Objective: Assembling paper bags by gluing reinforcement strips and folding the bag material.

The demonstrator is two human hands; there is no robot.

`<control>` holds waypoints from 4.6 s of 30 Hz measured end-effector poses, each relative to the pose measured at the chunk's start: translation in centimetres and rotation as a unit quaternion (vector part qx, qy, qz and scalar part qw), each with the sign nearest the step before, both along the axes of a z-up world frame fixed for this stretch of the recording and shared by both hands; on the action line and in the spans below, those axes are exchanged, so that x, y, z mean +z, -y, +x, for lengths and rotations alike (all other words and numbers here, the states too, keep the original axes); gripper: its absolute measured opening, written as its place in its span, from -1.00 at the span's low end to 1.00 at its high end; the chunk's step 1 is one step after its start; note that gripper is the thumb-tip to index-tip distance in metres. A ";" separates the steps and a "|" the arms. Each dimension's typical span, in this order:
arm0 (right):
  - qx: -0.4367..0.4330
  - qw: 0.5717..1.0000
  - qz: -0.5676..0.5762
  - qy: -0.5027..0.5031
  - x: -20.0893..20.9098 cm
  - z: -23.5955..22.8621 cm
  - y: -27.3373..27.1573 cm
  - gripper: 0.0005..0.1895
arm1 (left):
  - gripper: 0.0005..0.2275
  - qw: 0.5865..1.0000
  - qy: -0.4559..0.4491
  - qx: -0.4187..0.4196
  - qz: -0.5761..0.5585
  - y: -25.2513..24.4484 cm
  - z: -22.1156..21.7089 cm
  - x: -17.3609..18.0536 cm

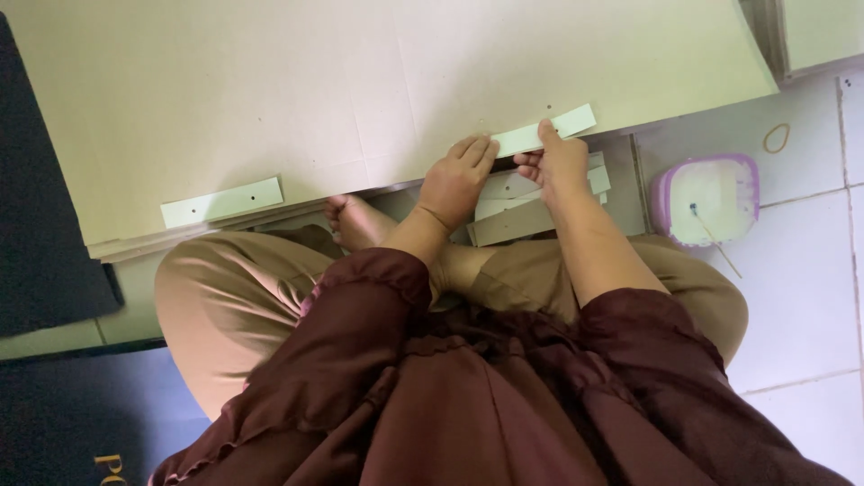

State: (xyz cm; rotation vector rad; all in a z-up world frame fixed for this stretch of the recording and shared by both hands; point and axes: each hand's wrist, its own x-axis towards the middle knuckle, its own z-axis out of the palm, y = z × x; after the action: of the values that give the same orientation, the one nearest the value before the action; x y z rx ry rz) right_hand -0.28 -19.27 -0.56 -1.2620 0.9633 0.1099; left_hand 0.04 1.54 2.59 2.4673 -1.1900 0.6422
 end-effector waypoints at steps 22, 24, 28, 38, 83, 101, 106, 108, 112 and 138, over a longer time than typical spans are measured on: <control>0.060 0.998 -0.018 0.016 2.6 -0.7 -5.2 -0.60 | -0.53 0.993 -0.050 0.080 0.074 -3.3 -0.8 -2.9; 0.064 0.996 -0.050 0.024 1.9 -0.6 -5.6 -0.66 | -0.54 0.994 -0.032 0.085 0.061 -3.3 -0.8 -3.3; 0.073 0.994 -0.073 0.033 0.7 -0.4 -5.5 -0.66 | -0.55 0.995 -0.028 0.089 0.046 -3.4 -0.7 -4.0; 0.059 0.993 -0.102 0.014 1.6 -0.7 -6.6 -0.69 | -0.55 0.994 -0.010 0.101 0.035 -3.1 -0.6 -4.4; -0.054 0.998 -0.015 -0.003 4.3 0.7 1.3 -0.66 | -0.55 0.916 -0.173 0.248 -0.263 -4.1 -5.9 1.0; -0.017 0.999 0.025 -0.034 2.6 -0.6 3.4 -0.71 | -0.62 0.226 -0.237 0.340 -0.882 -29.6 1.7 9.6; 0.093 0.992 0.060 -0.062 1.5 -1.4 1.2 -0.70 | -0.80 0.440 -0.179 0.351 -0.807 -27.8 0.5 11.3; 0.192 0.976 0.066 -0.079 3.0 -2.2 -0.2 -0.70 | -0.73 0.546 -0.241 0.387 -0.702 -22.1 -3.0 20.3; 0.402 0.903 -0.022 -0.148 8.5 -3.6 -3.5 -0.38 | -0.65 0.740 -0.146 0.269 -0.599 -20.1 -4.0 13.8; 0.332 0.903 -0.216 0.166 4.7 8.2 -6.0 -0.06 | -0.62 0.629 -0.542 0.442 -0.339 -24.7 6.8 -1.5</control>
State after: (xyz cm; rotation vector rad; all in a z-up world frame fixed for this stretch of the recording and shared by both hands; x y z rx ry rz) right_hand 7.93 -13.29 4.15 -1.9160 0.2276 0.2101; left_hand 6.79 26.26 1.04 1.9037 0.6826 -0.2728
